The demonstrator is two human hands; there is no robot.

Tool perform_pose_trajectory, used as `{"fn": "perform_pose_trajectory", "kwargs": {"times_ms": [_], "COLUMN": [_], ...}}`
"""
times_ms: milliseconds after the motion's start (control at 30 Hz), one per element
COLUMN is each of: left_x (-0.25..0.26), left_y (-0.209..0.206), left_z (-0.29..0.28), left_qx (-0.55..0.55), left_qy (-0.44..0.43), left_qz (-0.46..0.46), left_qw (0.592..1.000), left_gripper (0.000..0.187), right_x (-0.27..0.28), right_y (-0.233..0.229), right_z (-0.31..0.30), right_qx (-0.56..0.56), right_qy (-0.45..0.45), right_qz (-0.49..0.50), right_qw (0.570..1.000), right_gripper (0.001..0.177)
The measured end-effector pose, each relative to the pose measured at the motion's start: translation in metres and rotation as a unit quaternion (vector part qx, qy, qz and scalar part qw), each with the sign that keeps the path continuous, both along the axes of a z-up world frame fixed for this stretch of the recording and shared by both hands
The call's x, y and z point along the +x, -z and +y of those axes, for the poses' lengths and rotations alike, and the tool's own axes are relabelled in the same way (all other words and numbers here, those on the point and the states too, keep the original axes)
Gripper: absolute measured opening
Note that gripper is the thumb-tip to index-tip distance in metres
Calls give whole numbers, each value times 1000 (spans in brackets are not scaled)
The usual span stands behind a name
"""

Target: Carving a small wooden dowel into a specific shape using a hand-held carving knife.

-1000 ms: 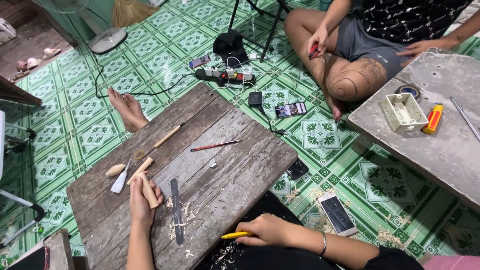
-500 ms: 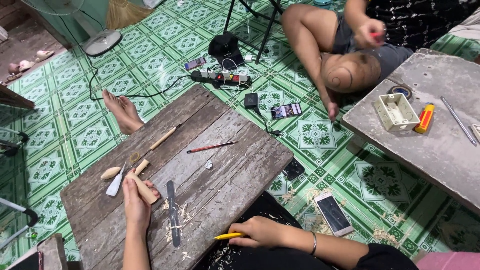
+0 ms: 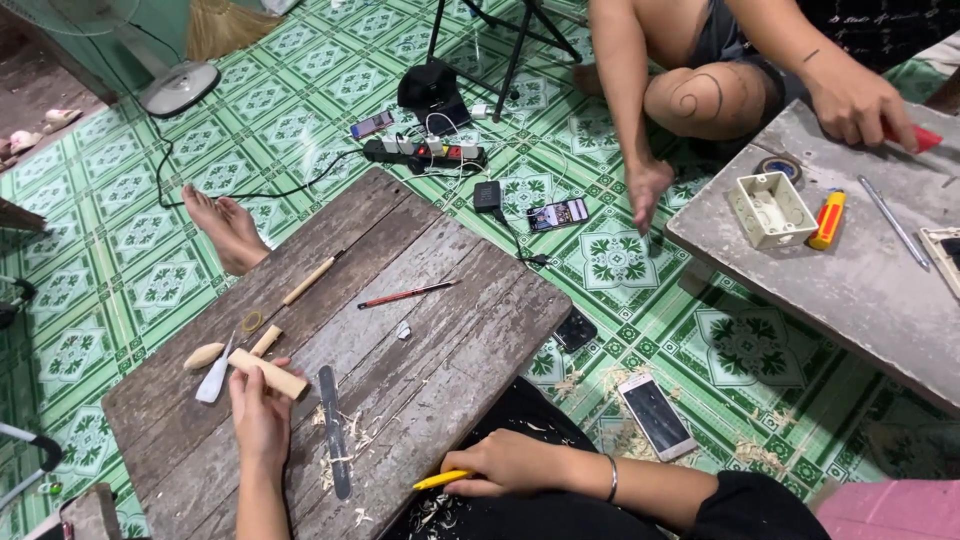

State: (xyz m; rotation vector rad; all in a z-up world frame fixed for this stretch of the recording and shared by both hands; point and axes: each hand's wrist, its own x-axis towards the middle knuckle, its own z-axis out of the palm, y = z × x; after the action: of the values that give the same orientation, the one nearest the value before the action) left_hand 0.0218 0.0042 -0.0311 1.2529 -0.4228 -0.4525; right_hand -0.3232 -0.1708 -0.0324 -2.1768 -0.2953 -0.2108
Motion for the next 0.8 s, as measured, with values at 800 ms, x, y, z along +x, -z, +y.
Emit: {"fn": "perform_pose_trajectory", "kwargs": {"times_ms": [800], "left_x": [-23], "left_y": [-12], "left_z": [-11], "left_qx": [-7], "left_qy": [104], "left_qz": [57], "left_qw": [993], "left_gripper": [58], "right_x": [48], "right_y": [-42], "right_z": [-6], "right_qx": [20], "right_qy": [-41], "right_qz": [-58], "right_qw": [997], "right_gripper": [19]}}
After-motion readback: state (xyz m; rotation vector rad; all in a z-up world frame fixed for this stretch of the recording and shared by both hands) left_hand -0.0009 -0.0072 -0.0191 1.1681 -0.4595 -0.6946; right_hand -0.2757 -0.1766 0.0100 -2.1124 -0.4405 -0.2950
